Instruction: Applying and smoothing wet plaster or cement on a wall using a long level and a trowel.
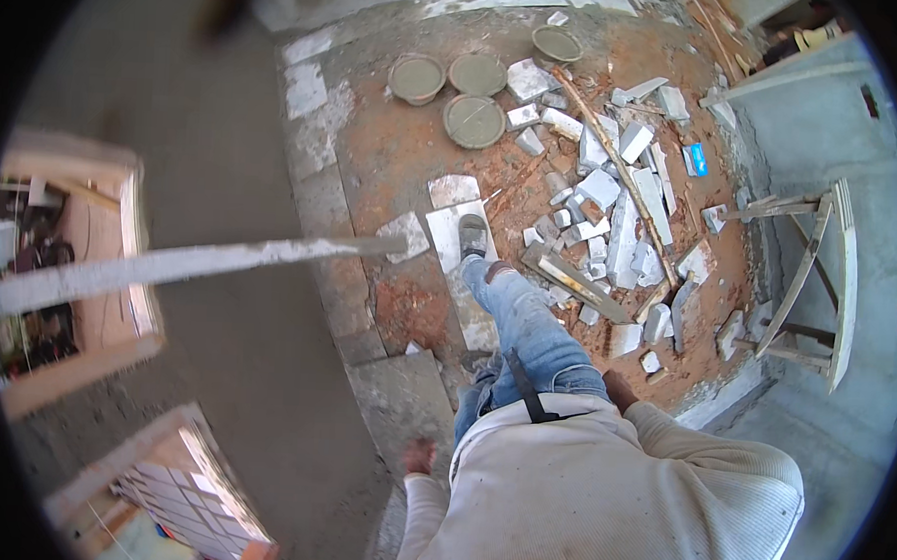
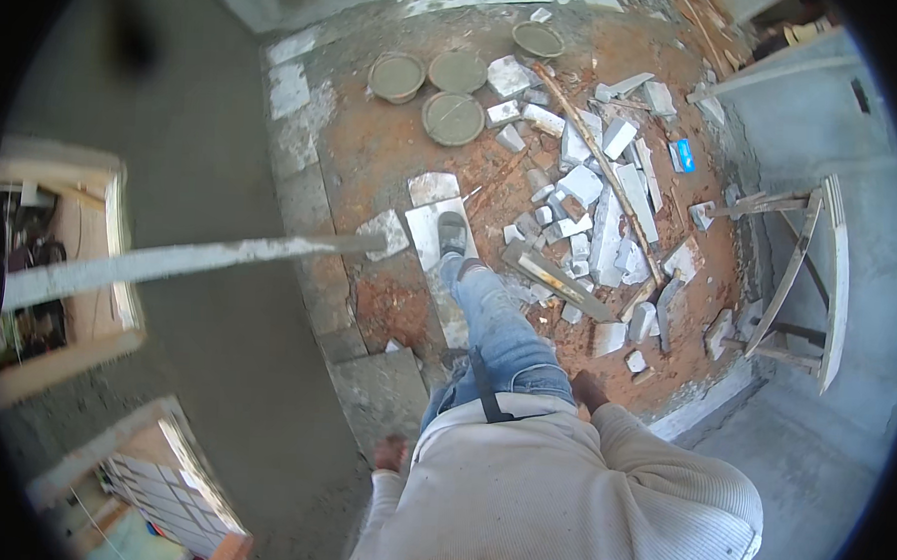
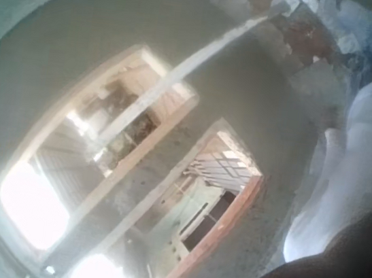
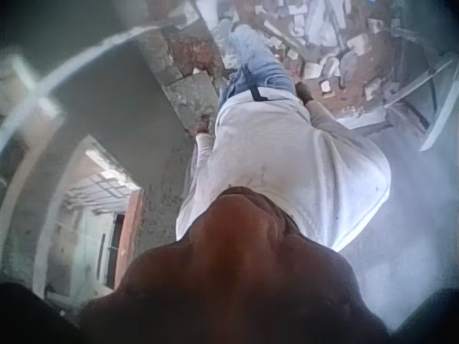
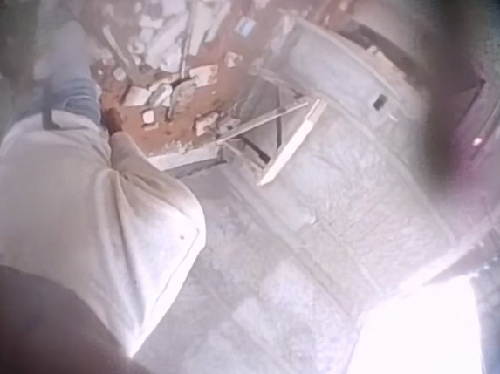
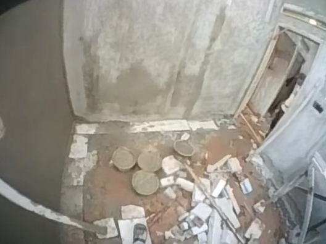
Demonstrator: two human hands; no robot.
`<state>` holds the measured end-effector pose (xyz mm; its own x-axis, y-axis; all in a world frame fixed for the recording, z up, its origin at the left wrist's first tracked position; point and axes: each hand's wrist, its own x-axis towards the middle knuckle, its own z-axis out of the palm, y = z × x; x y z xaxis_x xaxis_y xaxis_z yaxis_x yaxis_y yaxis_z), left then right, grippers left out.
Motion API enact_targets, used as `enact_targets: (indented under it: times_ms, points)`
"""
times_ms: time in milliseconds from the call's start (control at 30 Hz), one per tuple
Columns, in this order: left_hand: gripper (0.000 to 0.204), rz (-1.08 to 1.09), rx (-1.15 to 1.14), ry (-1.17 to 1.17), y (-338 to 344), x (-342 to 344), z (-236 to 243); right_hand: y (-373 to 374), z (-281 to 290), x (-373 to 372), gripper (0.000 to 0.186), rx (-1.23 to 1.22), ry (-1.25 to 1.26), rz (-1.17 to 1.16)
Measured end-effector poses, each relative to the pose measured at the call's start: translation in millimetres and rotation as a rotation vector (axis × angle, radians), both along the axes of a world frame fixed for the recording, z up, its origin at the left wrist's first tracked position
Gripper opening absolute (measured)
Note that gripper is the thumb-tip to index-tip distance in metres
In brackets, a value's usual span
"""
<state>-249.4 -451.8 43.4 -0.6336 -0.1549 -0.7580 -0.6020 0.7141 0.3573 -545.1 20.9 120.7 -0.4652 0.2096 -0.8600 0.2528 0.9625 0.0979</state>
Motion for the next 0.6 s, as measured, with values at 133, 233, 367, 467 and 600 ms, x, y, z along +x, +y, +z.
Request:
enact_targets:
  times_ms: [133, 233, 367, 467, 600]
  points:
    - [0.029, -0.173, -0.255, -0.056, -78.4, 43.5, 33.4, -148.8, 3.6, -124.9, 0.066, -0.198, -0.105, -0.109]
    - [0.038, 0.103, 0.003, 0.040, -20.0, -136.4, -38.7, -21.9, -48.1, -231.1, 0.066, -0.134, 0.397, -0.050]
    - [0.027, -0.336, -0.015, -0.041, -100.5, -262.8, 2.6, -75.7, -31.4, -316.2, 0.048, -0.147, 0.681, -0.031]
    - [0.026, 0.353, -0.160, 0.477, -283.9, -322.6, 44.0, -224.6, 42.3, -397.6, 0.042, -0.651, 0.504, -0.482]
    - [0.028, 1.030, 0.454, 0.430, -213.5, -584.0, 94.4, -148.8, 59.3, -414.5, 0.039, -0.527, 0.631, -0.678]
